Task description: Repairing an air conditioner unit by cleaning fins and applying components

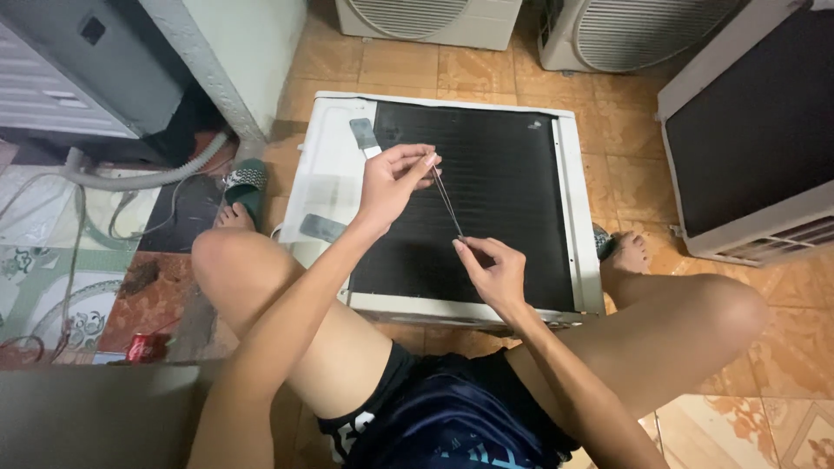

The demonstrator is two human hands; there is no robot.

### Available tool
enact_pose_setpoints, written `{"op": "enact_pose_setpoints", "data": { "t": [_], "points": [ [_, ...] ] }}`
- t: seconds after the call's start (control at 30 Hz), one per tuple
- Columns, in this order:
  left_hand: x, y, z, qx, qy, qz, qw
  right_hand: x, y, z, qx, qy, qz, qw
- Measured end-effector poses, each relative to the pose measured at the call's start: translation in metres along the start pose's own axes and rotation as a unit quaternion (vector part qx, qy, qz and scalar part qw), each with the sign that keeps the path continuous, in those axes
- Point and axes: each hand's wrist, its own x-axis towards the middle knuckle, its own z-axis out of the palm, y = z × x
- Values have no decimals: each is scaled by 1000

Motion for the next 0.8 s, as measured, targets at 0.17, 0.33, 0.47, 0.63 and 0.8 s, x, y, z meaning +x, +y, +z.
{"op": "enact_pose_setpoints", "data": {
  "t": [0.17,0.33,0.47,0.63,0.8],
  "points": [
    [0,0,1,-16,-18,-5,1000,1,-2,-2,20,7,-8,1000],
    [5,-9,-2,-24,-26,-4,999,-1,-4,-1,63,-4,4,998],
    [7,-14,-5,-63,-42,-5,997,-2,1,2,131,-66,29,989],
    [11,-9,-7,-89,-55,1,995,4,12,3,251,-120,118,953],
    [7,-8,-7,-107,-48,-6,993,0,25,5,351,-106,262,893]
  ]
}}
